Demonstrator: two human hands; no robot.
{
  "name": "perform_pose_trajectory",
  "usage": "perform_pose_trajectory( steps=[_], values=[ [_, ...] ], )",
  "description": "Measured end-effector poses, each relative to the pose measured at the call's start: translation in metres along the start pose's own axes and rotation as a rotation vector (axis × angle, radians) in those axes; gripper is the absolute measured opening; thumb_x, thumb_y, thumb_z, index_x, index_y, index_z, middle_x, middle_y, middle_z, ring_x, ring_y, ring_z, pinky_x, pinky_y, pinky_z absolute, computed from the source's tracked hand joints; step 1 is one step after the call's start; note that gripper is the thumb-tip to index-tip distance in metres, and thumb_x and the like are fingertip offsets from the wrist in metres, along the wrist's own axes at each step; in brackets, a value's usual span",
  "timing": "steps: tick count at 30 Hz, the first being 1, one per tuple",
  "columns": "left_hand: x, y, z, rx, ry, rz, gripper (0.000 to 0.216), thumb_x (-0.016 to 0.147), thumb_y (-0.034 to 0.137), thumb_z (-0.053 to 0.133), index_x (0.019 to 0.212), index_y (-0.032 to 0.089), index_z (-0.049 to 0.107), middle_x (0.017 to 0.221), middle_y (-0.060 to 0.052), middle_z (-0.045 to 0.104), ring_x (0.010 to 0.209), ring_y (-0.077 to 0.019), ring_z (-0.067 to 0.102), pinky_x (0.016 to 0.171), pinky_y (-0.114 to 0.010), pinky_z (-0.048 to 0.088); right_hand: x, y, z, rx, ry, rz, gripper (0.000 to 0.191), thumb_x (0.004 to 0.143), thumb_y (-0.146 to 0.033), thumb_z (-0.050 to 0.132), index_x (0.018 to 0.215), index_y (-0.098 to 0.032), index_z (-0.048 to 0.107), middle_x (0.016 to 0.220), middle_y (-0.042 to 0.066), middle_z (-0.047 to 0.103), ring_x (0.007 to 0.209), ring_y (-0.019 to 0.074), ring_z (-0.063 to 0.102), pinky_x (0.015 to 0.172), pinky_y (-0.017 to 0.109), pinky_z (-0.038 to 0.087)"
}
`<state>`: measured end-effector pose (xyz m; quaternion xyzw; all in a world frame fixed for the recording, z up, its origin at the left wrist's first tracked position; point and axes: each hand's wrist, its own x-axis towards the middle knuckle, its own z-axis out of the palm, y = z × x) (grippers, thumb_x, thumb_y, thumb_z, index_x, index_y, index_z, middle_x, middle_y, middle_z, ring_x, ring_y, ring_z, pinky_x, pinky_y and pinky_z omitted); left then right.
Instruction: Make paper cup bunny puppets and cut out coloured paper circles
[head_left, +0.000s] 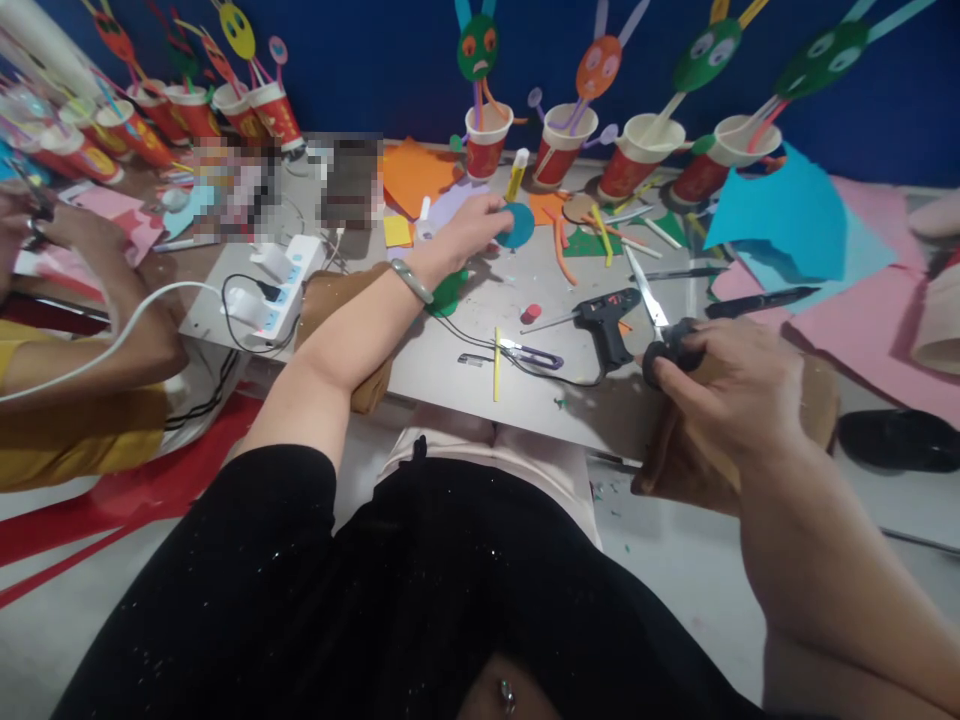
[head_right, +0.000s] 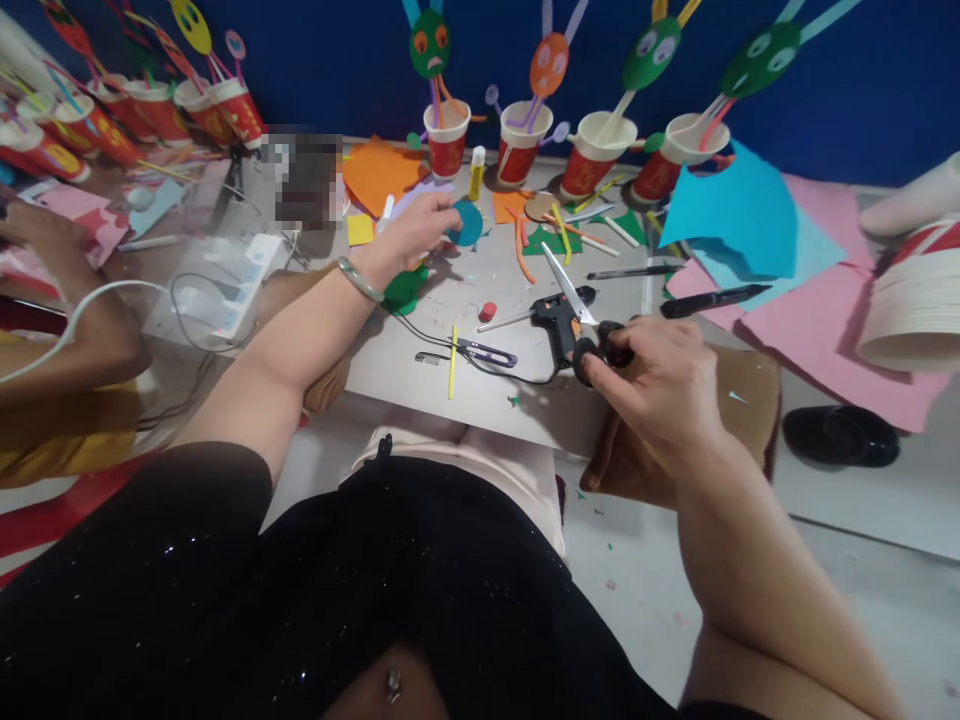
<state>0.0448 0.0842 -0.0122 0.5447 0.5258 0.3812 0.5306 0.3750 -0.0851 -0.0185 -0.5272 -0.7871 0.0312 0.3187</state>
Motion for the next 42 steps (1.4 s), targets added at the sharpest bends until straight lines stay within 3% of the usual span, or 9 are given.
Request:
perform_pose_trajectory(
  steps=[5, 11, 16, 21, 27, 30, 32, 38, 42],
  values=[
    [0.000, 0.005, -0.003, 0.059, -0.019, -0.017, 0.023, 0.088, 0.002, 0.072, 0.075, 0.019, 0.063, 0.078, -0.003, 0.066, 0.085, -0.0167, 0.065, 0.081, -0.030, 0.051, -0.016, -0.002, -0.003, 0.035, -0.037, 0.017, 0.026, 0.082, -0.045, 0.075, 0.076, -0.029, 0.056, 0.083, 0.009, 0.077, 0.085, 0.0295, 0.071, 0.087, 0.048, 0.052],
    [-0.007, -0.019, 0.009, 0.076, -0.044, -0.139, 0.022, 0.082, 0.002, 0.073, 0.077, 0.020, 0.063, 0.058, 0.000, 0.060, 0.065, -0.0165, 0.061, 0.074, -0.032, 0.054, -0.024, -0.008, 0.002, 0.086, -0.072, 0.001, 0.025, 0.083, -0.044, 0.074, 0.074, -0.029, 0.057, 0.072, 0.006, 0.070, 0.074, 0.0280, 0.066, 0.081, 0.047, 0.050],
    [-0.022, -0.028, 0.018, -0.001, -0.035, -0.193, 0.029, 0.079, -0.002, 0.076, 0.079, 0.021, 0.060, 0.059, 0.001, 0.061, 0.059, -0.0154, 0.061, 0.073, -0.033, 0.057, -0.023, -0.003, 0.001, 0.131, -0.127, -0.058, 0.024, 0.086, -0.042, 0.075, 0.074, -0.028, 0.059, 0.074, 0.006, 0.071, 0.074, 0.0272, 0.065, 0.082, 0.045, 0.050],
    [-0.034, -0.015, 0.025, -0.135, -0.014, -0.322, 0.024, 0.086, -0.004, 0.069, 0.082, 0.018, 0.061, 0.067, -0.002, 0.067, 0.065, -0.0151, 0.069, 0.078, -0.032, 0.060, -0.022, 0.015, -0.001, 0.154, -0.156, -0.103, 0.023, 0.088, -0.042, 0.076, 0.078, -0.029, 0.060, 0.076, 0.006, 0.072, 0.076, 0.0284, 0.066, 0.078, 0.043, 0.049],
    [-0.017, 0.013, 0.017, -0.286, 0.205, -0.140, 0.026, 0.101, 0.003, 0.059, 0.086, 0.022, 0.051, 0.072, 0.005, 0.063, 0.067, -0.0077, 0.066, 0.087, -0.024, 0.061, -0.036, 0.036, -0.010, 0.270, -0.097, -0.140, 0.023, 0.091, -0.040, 0.076, 0.077, -0.028, 0.062, 0.072, 0.003, 0.071, 0.063, 0.0258, 0.063, 0.063, 0.041, 0.046],
    [-0.020, 0.012, 0.023, -0.190, 0.001, -0.328, 0.022, 0.094, 0.002, 0.068, 0.090, 0.020, 0.057, 0.076, 0.001, 0.071, 0.069, -0.0139, 0.073, 0.080, -0.030, 0.064, -0.050, 0.043, -0.025, 0.295, -0.072, -0.177, 0.020, 0.094, -0.037, 0.075, 0.080, -0.028, 0.064, 0.073, 0.003, 0.072, 0.064, 0.0258, 0.065, 0.061, 0.040, 0.049],
    [-0.022, 0.008, 0.029, -0.137, -0.033, -0.403, 0.025, 0.085, -0.004, 0.073, 0.089, 0.018, 0.060, 0.076, -0.005, 0.074, 0.065, -0.0184, 0.074, 0.074, -0.035, 0.064, -0.059, 0.049, -0.035, 0.318, -0.093, -0.198, 0.018, 0.097, -0.034, 0.075, 0.083, -0.029, 0.065, 0.076, 0.002, 0.074, 0.065, 0.0250, 0.067, 0.063, 0.039, 0.051],
    [-0.014, 0.015, 0.033, -0.157, 0.231, -0.259, 0.024, 0.093, 0.002, 0.070, 0.094, 0.021, 0.055, 0.075, 0.007, 0.069, 0.065, -0.0042, 0.068, 0.076, -0.016, 0.056, -0.075, 0.061, -0.047, 0.418, -0.135, -0.220, 0.016, 0.101, -0.031, 0.073, 0.087, -0.027, 0.065, 0.079, 0.002, 0.076, 0.069, 0.0243, 0.072, 0.068, 0.040, 0.053],
    [-0.028, 0.014, 0.039, -0.153, 0.161, -0.359, 0.022, 0.088, 0.001, 0.074, 0.095, 0.019, 0.061, 0.077, -0.002, 0.076, 0.068, -0.0155, 0.076, 0.074, -0.030, 0.065, -0.075, 0.060, -0.041, 0.451, -0.090, -0.285, 0.015, 0.101, -0.024, 0.073, 0.089, -0.027, 0.064, 0.079, 0.000, 0.075, 0.067, 0.0221, 0.072, 0.068, 0.039, 0.052]
  ],
)
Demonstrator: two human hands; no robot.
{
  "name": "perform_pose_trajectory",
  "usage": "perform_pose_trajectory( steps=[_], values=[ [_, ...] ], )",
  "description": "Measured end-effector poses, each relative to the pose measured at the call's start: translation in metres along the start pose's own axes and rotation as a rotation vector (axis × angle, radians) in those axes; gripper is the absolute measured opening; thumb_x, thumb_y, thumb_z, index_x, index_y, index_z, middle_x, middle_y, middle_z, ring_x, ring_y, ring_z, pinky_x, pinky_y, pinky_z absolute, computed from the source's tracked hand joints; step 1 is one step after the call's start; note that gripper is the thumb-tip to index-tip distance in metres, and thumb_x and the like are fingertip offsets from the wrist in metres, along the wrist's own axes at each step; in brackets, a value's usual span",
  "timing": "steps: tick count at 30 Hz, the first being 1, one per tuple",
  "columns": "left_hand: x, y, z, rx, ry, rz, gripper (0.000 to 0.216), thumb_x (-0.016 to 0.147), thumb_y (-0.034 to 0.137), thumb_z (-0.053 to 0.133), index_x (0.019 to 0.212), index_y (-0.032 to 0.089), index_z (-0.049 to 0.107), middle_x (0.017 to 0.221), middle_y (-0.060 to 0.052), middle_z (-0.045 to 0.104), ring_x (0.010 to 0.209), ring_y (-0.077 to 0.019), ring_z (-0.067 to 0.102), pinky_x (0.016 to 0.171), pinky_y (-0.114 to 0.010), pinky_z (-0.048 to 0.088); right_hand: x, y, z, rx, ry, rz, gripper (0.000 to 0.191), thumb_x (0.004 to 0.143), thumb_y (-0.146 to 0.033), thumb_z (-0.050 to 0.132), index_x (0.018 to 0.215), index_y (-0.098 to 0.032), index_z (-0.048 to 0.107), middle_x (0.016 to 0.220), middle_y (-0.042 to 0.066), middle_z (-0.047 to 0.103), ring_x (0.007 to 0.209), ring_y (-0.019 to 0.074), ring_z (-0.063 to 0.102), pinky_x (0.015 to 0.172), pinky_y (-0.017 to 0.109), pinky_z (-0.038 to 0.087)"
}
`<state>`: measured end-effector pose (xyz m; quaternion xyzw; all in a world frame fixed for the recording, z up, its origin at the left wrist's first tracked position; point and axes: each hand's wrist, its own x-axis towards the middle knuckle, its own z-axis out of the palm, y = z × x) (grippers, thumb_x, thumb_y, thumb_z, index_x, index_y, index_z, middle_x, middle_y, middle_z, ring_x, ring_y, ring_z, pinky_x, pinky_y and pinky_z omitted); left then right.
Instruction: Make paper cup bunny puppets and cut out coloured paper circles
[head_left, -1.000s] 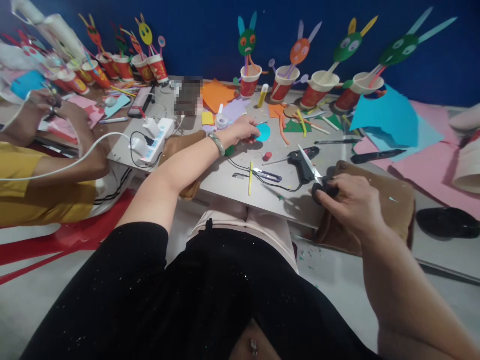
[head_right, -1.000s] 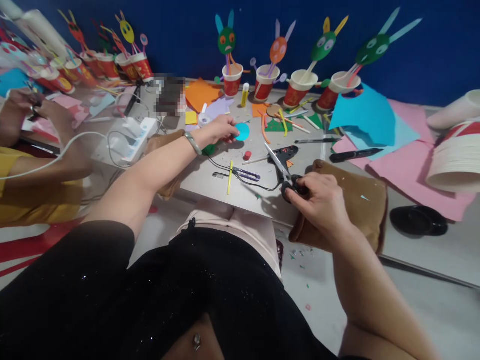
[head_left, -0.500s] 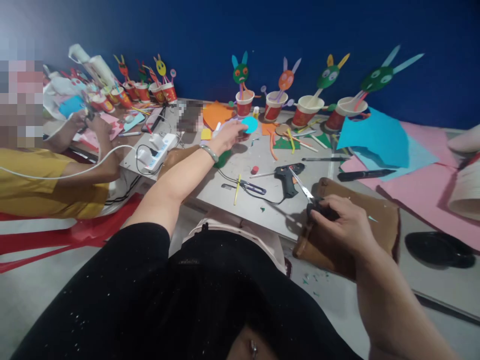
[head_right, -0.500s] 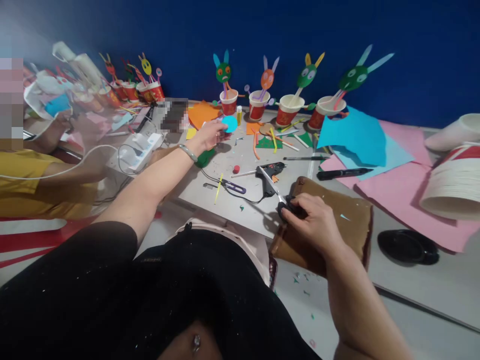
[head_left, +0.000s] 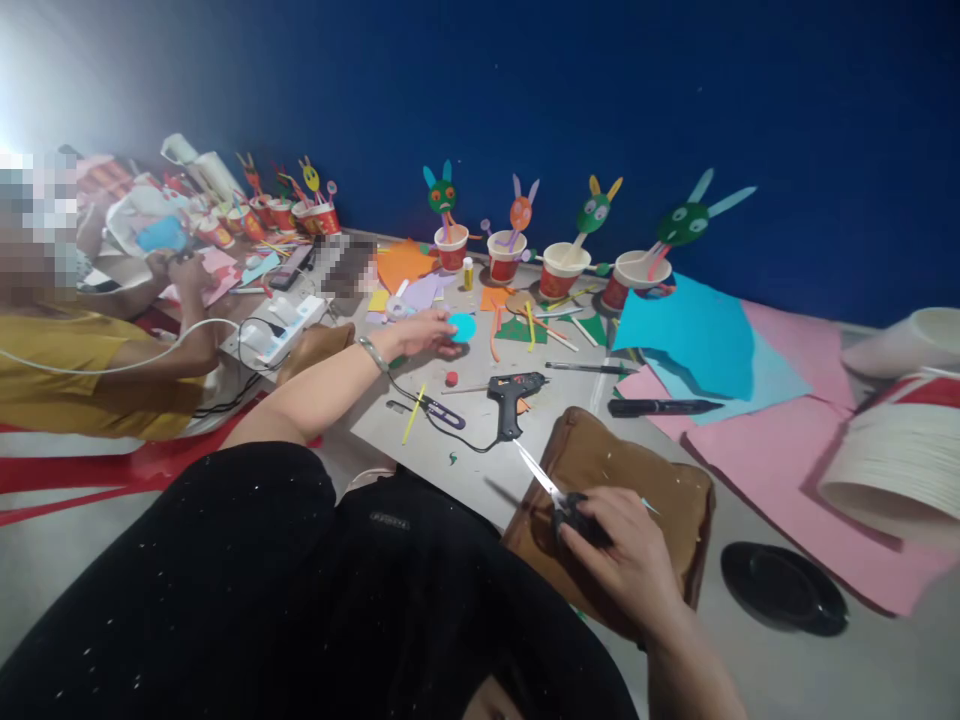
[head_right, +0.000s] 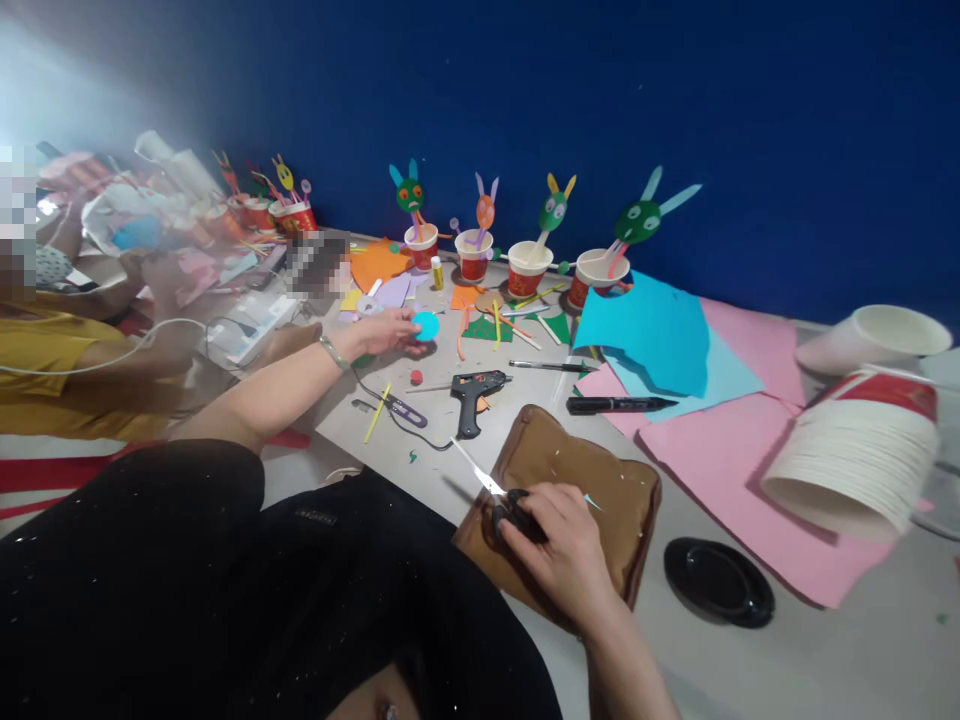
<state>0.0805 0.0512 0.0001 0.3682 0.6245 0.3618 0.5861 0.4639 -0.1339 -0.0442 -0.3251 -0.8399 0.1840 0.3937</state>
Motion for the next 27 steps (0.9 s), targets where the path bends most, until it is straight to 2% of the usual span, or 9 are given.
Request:
perform_pose_trajectory(
  steps=[2, 6, 11, 14, 17, 19, 21, 24, 27],
  values=[
    [-0.008, -0.007, 0.001, 0.000, 0.032, -0.011, 0.020, 0.092, 0.000, 0.069, 0.091, 0.018, 0.060, 0.079, -0.004, 0.077, 0.071, -0.0157, 0.077, 0.075, -0.030, 0.066, 0.000, 0.000, 0.003, -0.033, 0.002, -0.024, 0.015, 0.103, -0.024, 0.073, 0.091, -0.026, 0.064, 0.080, 0.000, 0.075, 0.067, 0.0215, 0.072, 0.070, 0.039, 0.051],
    [-0.015, -0.014, -0.004, -0.024, 0.179, 0.083, 0.024, 0.104, 0.003, 0.058, 0.089, 0.020, 0.052, 0.076, 0.003, 0.068, 0.071, -0.0050, 0.070, 0.077, -0.016, 0.060, -0.003, 0.003, 0.006, -0.121, -0.026, -0.062, 0.016, 0.107, -0.026, 0.070, 0.092, -0.025, 0.064, 0.081, 0.000, 0.075, 0.069, 0.0202, 0.071, 0.072, 0.039, 0.051],
    [-0.013, -0.024, -0.008, 0.081, 0.077, -0.030, 0.014, 0.104, 0.005, 0.061, 0.097, 0.016, 0.058, 0.070, -0.002, 0.072, 0.059, -0.0106, 0.068, 0.067, -0.025, 0.062, -0.002, 0.006, 0.006, -0.257, -0.055, -0.098, 0.021, 0.113, -0.032, 0.065, 0.095, -0.024, 0.064, 0.084, 0.002, 0.075, 0.071, 0.0194, 0.070, 0.075, 0.038, 0.050],
    [-0.011, -0.030, -0.005, 0.152, 0.053, -0.067, 0.012, 0.105, 0.005, 0.061, 0.113, 0.014, 0.061, 0.065, -0.002, 0.071, 0.057, -0.0123, 0.068, 0.064, -0.024, 0.060, 0.002, 0.006, 0.009, -0.317, -0.099, -0.072, 0.025, 0.114, -0.035, 0.064, 0.092, -0.023, 0.064, 0.082, 0.001, 0.073, 0.068, 0.0188, 0.067, 0.073, 0.038, 0.047],
    [-0.013, -0.026, -0.007, 0.288, -0.006, -0.047, 0.042, 0.104, 0.008, 0.063, 0.145, 0.011, 0.053, 0.065, 0.000, 0.070, 0.058, -0.0154, 0.070, 0.068, -0.027, 0.062, 0.006, 0.003, 0.012, -0.362, -0.150, -0.023, 0.031, 0.114, -0.040, 0.064, 0.087, -0.024, 0.063, 0.075, 0.000, 0.069, 0.064, 0.0190, 0.064, 0.071, 0.038, 0.043],
    [-0.018, -0.020, -0.013, 0.483, -0.055, 0.009, 0.064, 0.106, 0.017, 0.064, 0.164, 0.009, 0.039, 0.066, 0.001, 0.069, 0.060, -0.0192, 0.072, 0.071, -0.031, 0.064, 0.008, 0.001, 0.014, -0.372, -0.171, 0.027, 0.034, 0.112, -0.043, 0.064, 0.085, -0.024, 0.063, 0.073, 0.000, 0.069, 0.064, 0.0198, 0.064, 0.071, 0.039, 0.043],
    [-0.025, -0.015, -0.022, 0.731, -0.078, 0.101, 0.070, 0.110, 0.024, 0.059, 0.172, 0.006, 0.033, 0.070, -0.001, 0.071, 0.066, -0.0235, 0.075, 0.076, -0.035, 0.064, 0.009, -0.002, 0.017, -0.364, -0.184, 0.094, 0.033, 0.110, -0.045, 0.065, 0.084, -0.024, 0.063, 0.073, 0.001, 0.069, 0.065, 0.0213, 0.066, 0.071, 0.040, 0.045],
    [-0.036, -0.012, -0.039, 1.060, -0.064, 0.317, 0.060, 0.110, 0.022, 0.056, 0.166, 0.006, 0.050, 0.097, -0.011, 0.081, 0.099, -0.0268, 0.081, 0.100, -0.038, 0.062, 0.014, -0.010, 0.022, -0.323, -0.209, 0.160, 0.032, 0.108, -0.045, 0.067, 0.083, -0.026, 0.063, 0.072, 0.002, 0.069, 0.065, 0.0232, 0.067, 0.069, 0.040, 0.048],
    [-0.044, -0.007, -0.059, 1.187, -0.066, 0.436, 0.046, 0.105, 0.021, 0.061, 0.148, 0.010, 0.071, 0.123, -0.015, 0.083, 0.121, -0.0274, 0.077, 0.111, -0.037, 0.056, 0.028, -0.018, 0.026, -0.305, -0.222, 0.122, 0.030, 0.107, -0.044, 0.067, 0.085, -0.026, 0.063, 0.073, 0.002, 0.070, 0.065, 0.0232, 0.067, 0.066, 0.039, 0.049]
  ],
)
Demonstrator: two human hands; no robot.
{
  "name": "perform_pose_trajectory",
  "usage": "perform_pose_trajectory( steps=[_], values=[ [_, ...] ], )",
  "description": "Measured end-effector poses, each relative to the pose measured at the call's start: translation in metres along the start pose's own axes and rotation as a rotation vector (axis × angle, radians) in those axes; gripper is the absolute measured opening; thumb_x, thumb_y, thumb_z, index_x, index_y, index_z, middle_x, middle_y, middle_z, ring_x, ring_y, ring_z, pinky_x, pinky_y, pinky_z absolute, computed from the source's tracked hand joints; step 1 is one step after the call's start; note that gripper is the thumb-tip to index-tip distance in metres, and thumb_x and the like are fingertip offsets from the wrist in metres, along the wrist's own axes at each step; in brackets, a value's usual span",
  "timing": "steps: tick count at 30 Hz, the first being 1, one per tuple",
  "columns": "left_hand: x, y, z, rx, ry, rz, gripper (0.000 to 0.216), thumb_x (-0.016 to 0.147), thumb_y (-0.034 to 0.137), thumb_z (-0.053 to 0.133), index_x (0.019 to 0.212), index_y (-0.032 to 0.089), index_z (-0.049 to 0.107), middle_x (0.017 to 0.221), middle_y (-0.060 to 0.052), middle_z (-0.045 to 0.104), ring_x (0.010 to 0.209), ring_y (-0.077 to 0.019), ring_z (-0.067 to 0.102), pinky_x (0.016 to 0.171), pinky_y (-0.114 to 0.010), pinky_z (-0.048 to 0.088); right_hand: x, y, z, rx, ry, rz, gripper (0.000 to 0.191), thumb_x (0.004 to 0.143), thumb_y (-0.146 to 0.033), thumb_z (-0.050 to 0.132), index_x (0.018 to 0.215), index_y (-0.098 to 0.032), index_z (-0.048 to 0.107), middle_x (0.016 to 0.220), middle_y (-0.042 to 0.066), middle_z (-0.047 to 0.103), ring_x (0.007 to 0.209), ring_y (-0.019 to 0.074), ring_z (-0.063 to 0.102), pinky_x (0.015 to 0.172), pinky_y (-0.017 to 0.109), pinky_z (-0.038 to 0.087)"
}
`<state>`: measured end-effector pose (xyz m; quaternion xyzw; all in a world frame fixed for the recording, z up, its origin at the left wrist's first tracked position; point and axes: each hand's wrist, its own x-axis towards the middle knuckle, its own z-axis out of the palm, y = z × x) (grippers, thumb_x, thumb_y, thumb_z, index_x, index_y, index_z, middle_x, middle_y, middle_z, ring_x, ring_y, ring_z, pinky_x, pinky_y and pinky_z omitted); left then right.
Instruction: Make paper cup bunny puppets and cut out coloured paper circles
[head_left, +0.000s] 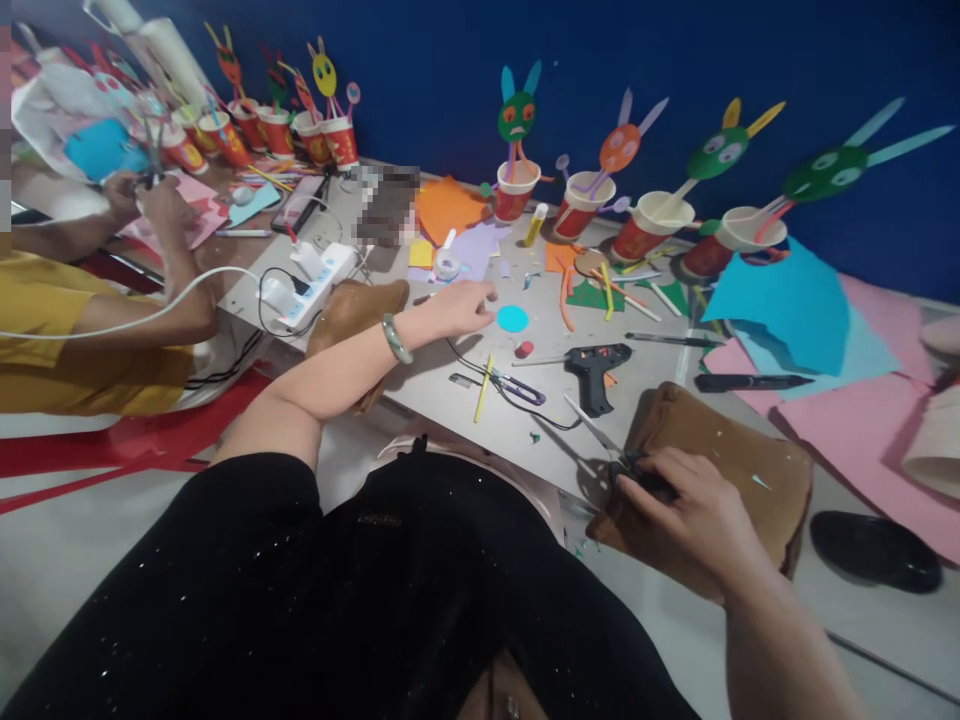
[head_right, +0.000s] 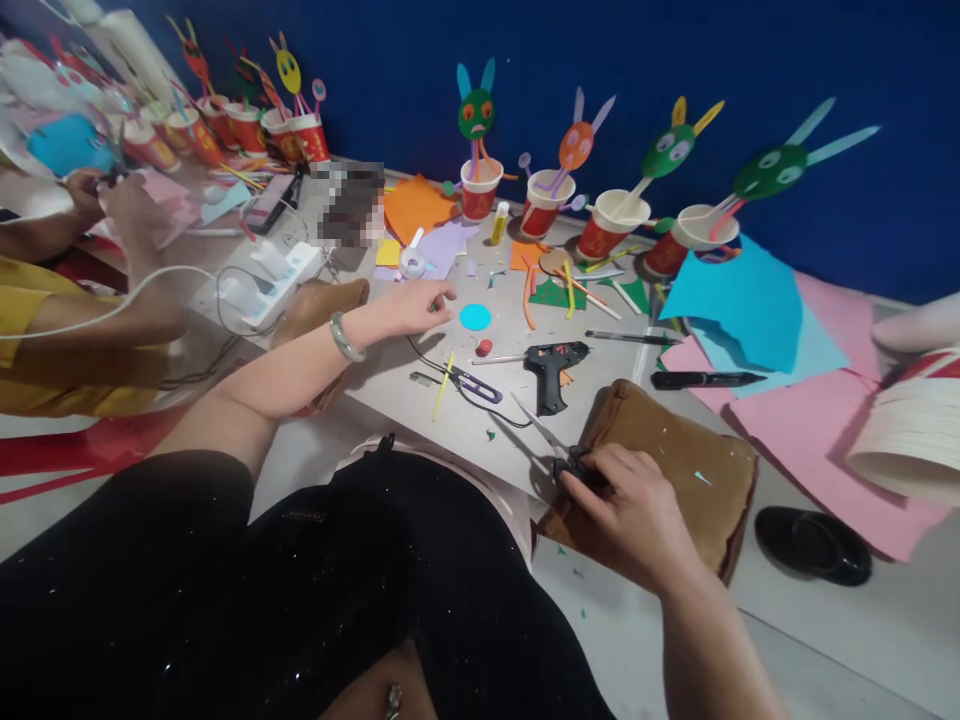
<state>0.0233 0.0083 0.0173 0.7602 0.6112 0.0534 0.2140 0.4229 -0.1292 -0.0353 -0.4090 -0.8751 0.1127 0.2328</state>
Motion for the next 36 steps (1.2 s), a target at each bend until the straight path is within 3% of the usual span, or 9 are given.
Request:
perform_pose_trajectory(
  steps=[5, 10, 14, 17, 19, 24, 29, 36],
  values=[
    [0.000, -0.032, -0.045, 0.048, 0.238, -0.035, 0.042, 0.102, 0.015, 0.057, 0.137, 0.013, 0.080, 0.125, -0.015, 0.083, 0.116, -0.0240, 0.076, 0.108, -0.035, 0.054, 0.038, -0.010, -0.008, -0.065, 0.081, -0.158, 0.031, 0.111, -0.045, 0.064, 0.087, -0.025, 0.063, 0.076, 0.003, 0.071, 0.067, 0.0223, 0.068, 0.067, 0.036, 0.050],
    [0.022, -0.046, -0.077, 0.103, 0.242, -0.056, 0.042, 0.097, 0.012, 0.060, 0.129, 0.016, 0.086, 0.123, -0.014, 0.084, 0.118, -0.0254, 0.076, 0.108, -0.036, 0.054, 0.089, 0.003, -0.009, -0.040, 0.122, -0.176, 0.037, 0.108, -0.054, 0.065, 0.086, -0.025, 0.065, 0.077, 0.004, 0.072, 0.068, 0.0225, 0.067, 0.067, 0.036, 0.050],
    [0.042, -0.039, -0.070, 0.187, 0.136, -0.095, 0.035, 0.091, 0.009, 0.066, 0.115, 0.017, 0.090, 0.106, -0.011, 0.085, 0.110, -0.0266, 0.078, 0.101, -0.038, 0.056, 0.130, 0.029, 0.004, 0.023, 0.116, -0.022, 0.034, 0.097, -0.054, 0.068, 0.079, -0.026, 0.065, 0.071, 0.004, 0.070, 0.063, 0.0216, 0.063, 0.061, 0.035, 0.046],
    [0.050, -0.035, -0.055, 0.237, 0.089, -0.060, 0.028, 0.093, 0.019, 0.074, 0.117, 0.015, 0.089, 0.104, -0.015, 0.084, 0.109, -0.0296, 0.078, 0.095, -0.041, 0.057, 0.143, 0.049, 0.020, -0.002, 0.186, 0.129, 0.031, 0.083, -0.054, 0.070, 0.073, -0.027, 0.061, 0.071, 0.006, 0.072, 0.066, 0.0241, 0.066, 0.063, 0.037, 0.049],
    [0.052, -0.035, -0.044, 0.270, 0.057, -0.024, 0.033, 0.093, 0.022, 0.075, 0.123, 0.015, 0.086, 0.110, -0.016, 0.083, 0.111, -0.0304, 0.077, 0.095, -0.042, 0.057, 0.142, 0.062, 0.030, -0.049, 0.271, 0.184, 0.032, 0.079, -0.055, 0.070, 0.069, -0.028, 0.057, 0.070, 0.007, 0.071, 0.068, 0.0263, 0.068, 0.066, 0.039, 0.051],
    [0.051, -0.040, -0.027, 0.391, -0.084, 0.065, 0.050, 0.094, 0.009, 0.067, 0.143, 0.010, 0.075, 0.127, -0.018, 0.081, 0.124, -0.0299, 0.075, 0.102, -0.038, 0.053, 0.124, 0.083, 0.038, -0.085, 0.460, 0.244, 0.030, 0.071, -0.055, 0.070, 0.068, -0.029, 0.055, 0.071, 0.007, 0.071, 0.069, 0.0291, 0.070, 0.067, 0.042, 0.056],
    [0.051, -0.041, -0.026, 0.371, -0.119, 0.036, 0.045, 0.097, 0.003, 0.058, 0.137, 0.010, 0.078, 0.121, -0.018, 0.081, 0.122, -0.0294, 0.076, 0.099, -0.036, 0.053, 0.117, 0.083, 0.035, -0.049, 0.498, 0.288, 0.029, 0.070, -0.054, 0.073, 0.069, -0.029, 0.059, 0.072, 0.007, 0.072, 0.068, 0.0289, 0.071, 0.064, 0.042, 0.057],
    [0.050, -0.037, -0.030, 0.358, -0.130, -0.026, 0.044, 0.093, 0.001, 0.062, 0.131, 0.011, 0.079, 0.115, -0.017, 0.081, 0.114, -0.0305, 0.075, 0.092, -0.037, 0.052, 0.112, 0.079, 0.039, -0.010, 0.519, 0.274, 0.034, 0.072, -0.057, 0.077, 0.073, -0.027, 0.062, 0.073, 0.008, 0.071, 0.070, 0.0301, 0.072, 0.066, 0.045, 0.059]
  ],
)
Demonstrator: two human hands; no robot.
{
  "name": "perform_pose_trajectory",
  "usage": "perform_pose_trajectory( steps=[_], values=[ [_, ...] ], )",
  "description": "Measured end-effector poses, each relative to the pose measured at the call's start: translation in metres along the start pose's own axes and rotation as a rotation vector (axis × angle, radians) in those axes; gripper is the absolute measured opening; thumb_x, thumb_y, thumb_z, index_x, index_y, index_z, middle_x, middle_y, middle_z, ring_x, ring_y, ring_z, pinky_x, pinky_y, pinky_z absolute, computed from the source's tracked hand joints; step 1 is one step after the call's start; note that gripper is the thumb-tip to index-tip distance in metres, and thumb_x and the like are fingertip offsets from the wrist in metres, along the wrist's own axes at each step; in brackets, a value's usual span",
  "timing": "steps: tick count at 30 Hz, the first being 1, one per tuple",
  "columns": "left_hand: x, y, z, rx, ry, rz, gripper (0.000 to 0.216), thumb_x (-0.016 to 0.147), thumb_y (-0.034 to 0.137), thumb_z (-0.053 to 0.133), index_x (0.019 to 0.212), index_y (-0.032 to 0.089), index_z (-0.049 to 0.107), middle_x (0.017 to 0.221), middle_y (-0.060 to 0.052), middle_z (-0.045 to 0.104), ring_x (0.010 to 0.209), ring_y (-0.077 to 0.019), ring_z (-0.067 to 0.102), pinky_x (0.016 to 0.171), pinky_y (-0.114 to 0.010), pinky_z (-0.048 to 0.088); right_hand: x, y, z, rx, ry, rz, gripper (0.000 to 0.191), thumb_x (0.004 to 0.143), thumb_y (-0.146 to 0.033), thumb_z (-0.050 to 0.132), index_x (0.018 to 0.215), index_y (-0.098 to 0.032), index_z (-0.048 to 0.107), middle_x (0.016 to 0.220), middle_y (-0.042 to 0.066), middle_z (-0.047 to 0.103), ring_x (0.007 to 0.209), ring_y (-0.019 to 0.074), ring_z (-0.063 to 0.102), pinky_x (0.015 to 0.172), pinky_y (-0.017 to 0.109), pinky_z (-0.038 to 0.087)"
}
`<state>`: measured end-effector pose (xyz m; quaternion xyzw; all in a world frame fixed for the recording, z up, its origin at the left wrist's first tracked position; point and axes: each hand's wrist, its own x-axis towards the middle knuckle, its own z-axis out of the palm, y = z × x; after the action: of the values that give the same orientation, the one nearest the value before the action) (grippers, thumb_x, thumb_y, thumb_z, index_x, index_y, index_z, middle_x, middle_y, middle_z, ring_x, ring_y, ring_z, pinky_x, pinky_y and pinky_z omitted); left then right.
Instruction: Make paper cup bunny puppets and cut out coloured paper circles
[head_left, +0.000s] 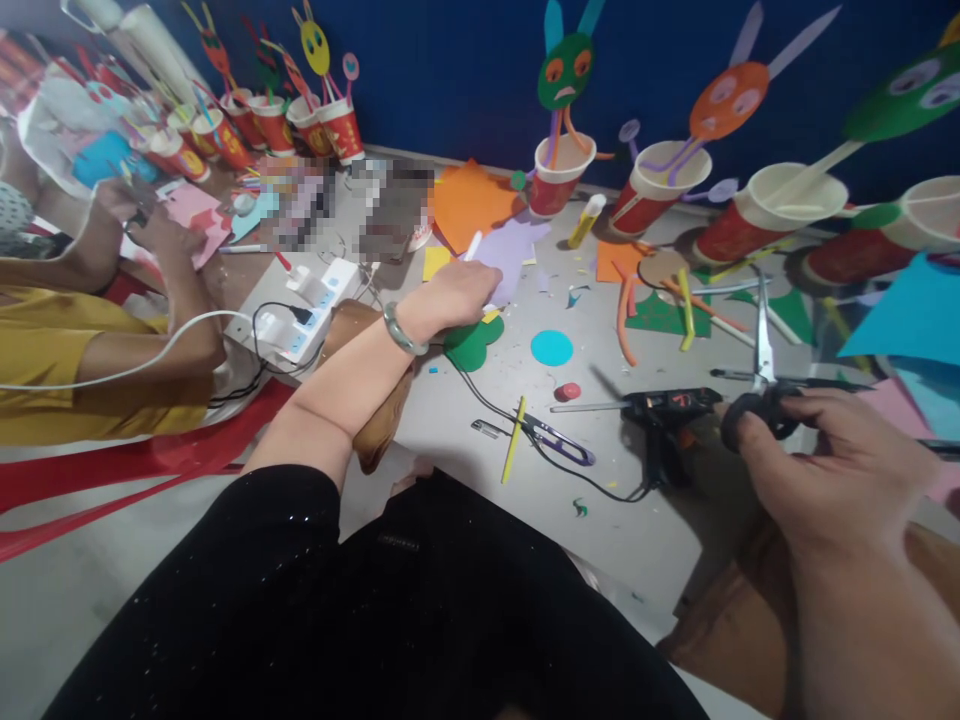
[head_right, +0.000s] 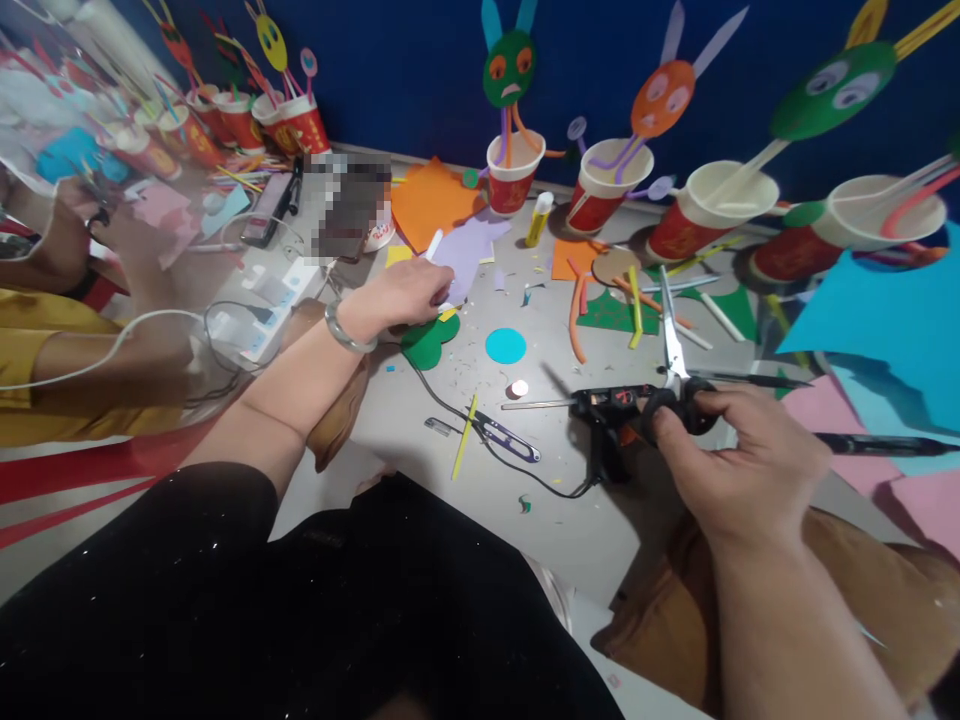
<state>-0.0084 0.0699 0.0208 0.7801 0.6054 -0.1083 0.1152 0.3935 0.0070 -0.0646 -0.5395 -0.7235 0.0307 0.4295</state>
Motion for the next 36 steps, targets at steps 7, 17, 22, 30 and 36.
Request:
perform_pose_trajectory(
  steps=[7, 17, 22, 30, 36],
  values=[
    [0.006, -0.005, -0.001, -0.015, -0.010, -0.089, 0.043, 0.095, 0.001, 0.058, 0.130, 0.013, 0.079, 0.126, -0.017, 0.080, 0.118, -0.0289, 0.073, 0.094, -0.036, 0.052, -0.003, -0.002, 0.001, -0.015, -0.008, 0.009, 0.033, 0.071, -0.057, 0.075, 0.069, -0.028, 0.061, 0.072, 0.008, 0.072, 0.070, 0.0303, 0.073, 0.065, 0.043, 0.057],
    [0.004, -0.003, 0.011, -0.094, 0.063, 0.030, 0.027, 0.097, 0.019, 0.066, 0.116, 0.018, 0.086, 0.110, -0.012, 0.082, 0.113, -0.0280, 0.073, 0.102, -0.040, 0.057, 0.000, -0.017, -0.001, 0.020, -0.055, 0.062, 0.032, 0.070, -0.056, 0.073, 0.069, -0.029, 0.056, 0.072, 0.007, 0.069, 0.070, 0.0292, 0.071, 0.066, 0.044, 0.058],
    [0.000, 0.003, 0.011, -0.041, 0.020, 0.006, 0.027, 0.095, 0.022, 0.075, 0.120, 0.014, 0.083, 0.117, -0.016, 0.079, 0.114, -0.0306, 0.073, 0.096, -0.040, 0.056, 0.002, -0.028, -0.004, 0.018, -0.086, 0.039, 0.026, 0.075, -0.050, 0.074, 0.072, -0.028, 0.060, 0.073, 0.007, 0.072, 0.072, 0.0286, 0.074, 0.066, 0.041, 0.059],
    [-0.003, 0.010, 0.013, 0.087, 0.009, 0.031, 0.034, 0.102, 0.019, 0.063, 0.130, 0.009, 0.078, 0.121, -0.021, 0.079, 0.116, -0.0326, 0.076, 0.093, -0.039, 0.055, 0.002, -0.038, -0.008, 0.070, -0.106, -0.046, 0.021, 0.085, -0.040, 0.074, 0.075, -0.027, 0.062, 0.077, 0.006, 0.075, 0.073, 0.0266, 0.076, 0.066, 0.038, 0.060],
    [-0.004, 0.018, 0.010, 0.138, 0.013, -0.001, 0.040, 0.103, 0.008, 0.050, 0.129, 0.007, 0.081, 0.123, -0.025, 0.081, 0.116, -0.0346, 0.078, 0.089, -0.040, 0.055, 0.003, -0.043, -0.010, 0.076, -0.138, -0.052, 0.020, 0.089, -0.037, 0.073, 0.076, -0.028, 0.060, 0.076, 0.005, 0.074, 0.077, 0.0260, 0.076, 0.068, 0.037, 0.060]
  ],
)
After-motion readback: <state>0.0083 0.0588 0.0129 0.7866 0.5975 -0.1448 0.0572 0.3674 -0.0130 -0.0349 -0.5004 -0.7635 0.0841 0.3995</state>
